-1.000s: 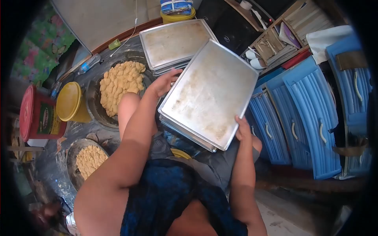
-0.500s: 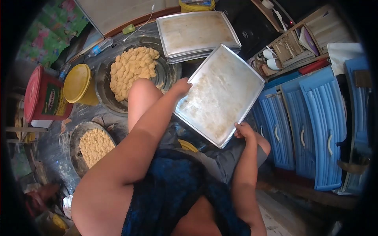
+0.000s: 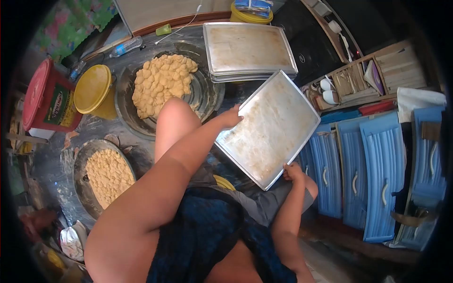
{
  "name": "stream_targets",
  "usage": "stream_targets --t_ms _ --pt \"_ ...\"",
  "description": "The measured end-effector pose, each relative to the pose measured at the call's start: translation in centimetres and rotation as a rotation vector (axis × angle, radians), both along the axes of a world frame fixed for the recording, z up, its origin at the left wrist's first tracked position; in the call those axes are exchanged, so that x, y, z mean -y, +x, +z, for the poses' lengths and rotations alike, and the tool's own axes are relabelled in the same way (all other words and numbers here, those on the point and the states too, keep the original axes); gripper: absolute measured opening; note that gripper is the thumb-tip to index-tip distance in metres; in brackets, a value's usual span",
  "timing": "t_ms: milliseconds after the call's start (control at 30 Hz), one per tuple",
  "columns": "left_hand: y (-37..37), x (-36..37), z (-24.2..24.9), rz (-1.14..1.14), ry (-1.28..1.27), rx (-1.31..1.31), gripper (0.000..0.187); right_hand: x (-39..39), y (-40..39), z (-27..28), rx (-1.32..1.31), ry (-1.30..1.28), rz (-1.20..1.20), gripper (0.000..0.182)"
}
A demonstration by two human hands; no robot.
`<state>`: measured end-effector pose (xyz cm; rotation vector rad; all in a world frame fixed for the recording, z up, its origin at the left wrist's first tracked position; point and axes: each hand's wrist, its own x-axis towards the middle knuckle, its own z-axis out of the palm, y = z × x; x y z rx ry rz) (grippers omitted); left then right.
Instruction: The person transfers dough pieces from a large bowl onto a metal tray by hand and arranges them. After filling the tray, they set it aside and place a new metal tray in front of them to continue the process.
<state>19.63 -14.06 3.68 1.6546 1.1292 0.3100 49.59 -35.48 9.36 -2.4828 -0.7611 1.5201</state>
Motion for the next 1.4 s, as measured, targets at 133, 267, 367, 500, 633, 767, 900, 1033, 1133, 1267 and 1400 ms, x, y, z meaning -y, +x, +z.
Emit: stream_targets --t_ms 133,267,367,500,633,767,900,1033,1133,1267,1400 --pt "0.1 -0.2 1.2 -0.022 0.030 -0.054 0.070 -3.1 -2.4 5.5 0.609 0.730 0.153 0.065" --pt "0.4 0.2 1.7 -0.047 0.011 -0.085 0.072 -9.5 -10.7 20.4 0.918 1.287 0.126 0.066" --pt "0.9 0.0 0.8 -0.037 0.041 -0.108 0.074 -13.0 -13.1 21.0 1.026 1.484 0.053 0.066" --pt "1.1 0.1 1.9 -0.058 -0.004 -0.140 0.075 -17.8 -12.0 4.5 1.152 0.736 0.257 0.070" --pt "1.1 0.2 2.2 -0.054 -0.068 -0.141 0.074 -16.0 -11.8 -3.3 1.022 0.481 0.329 0.076" --pt "2.6 -0.5 1.7 -0.076 0.025 -0.351 0.076 -18.0 -11.7 -2.4 0.971 0.551 0.321 0.078" --pt "-1.3 -2.9 13.5 0.098 0.349 -0.028 0.063 -24.6 -15.3 1.0 0.603 1.071 0.194 0.085" --pt "-10.7 -8.6 17.1 0.389 0.720 0.108 0.036 -34.1 -28.4 9.1 0.489 1.361 0.471 0.087" --pt "-19.9 -12.1 13.8 0.792 0.781 0.138 0.033 -38.8 -40.1 9.6 0.381 1.096 0.440 0.092" --pt "-32.0 -13.2 2.0 0.742 0.402 -0.307 0.047 -36.8 -51.0 4.0 0.169 0.588 0.551 0.087" --pt "-37.1 -10.8 -12.0 0.405 -0.056 -0.526 0.086 -28.8 -50.8 -9.1 0.334 0.153 0.911 0.077"
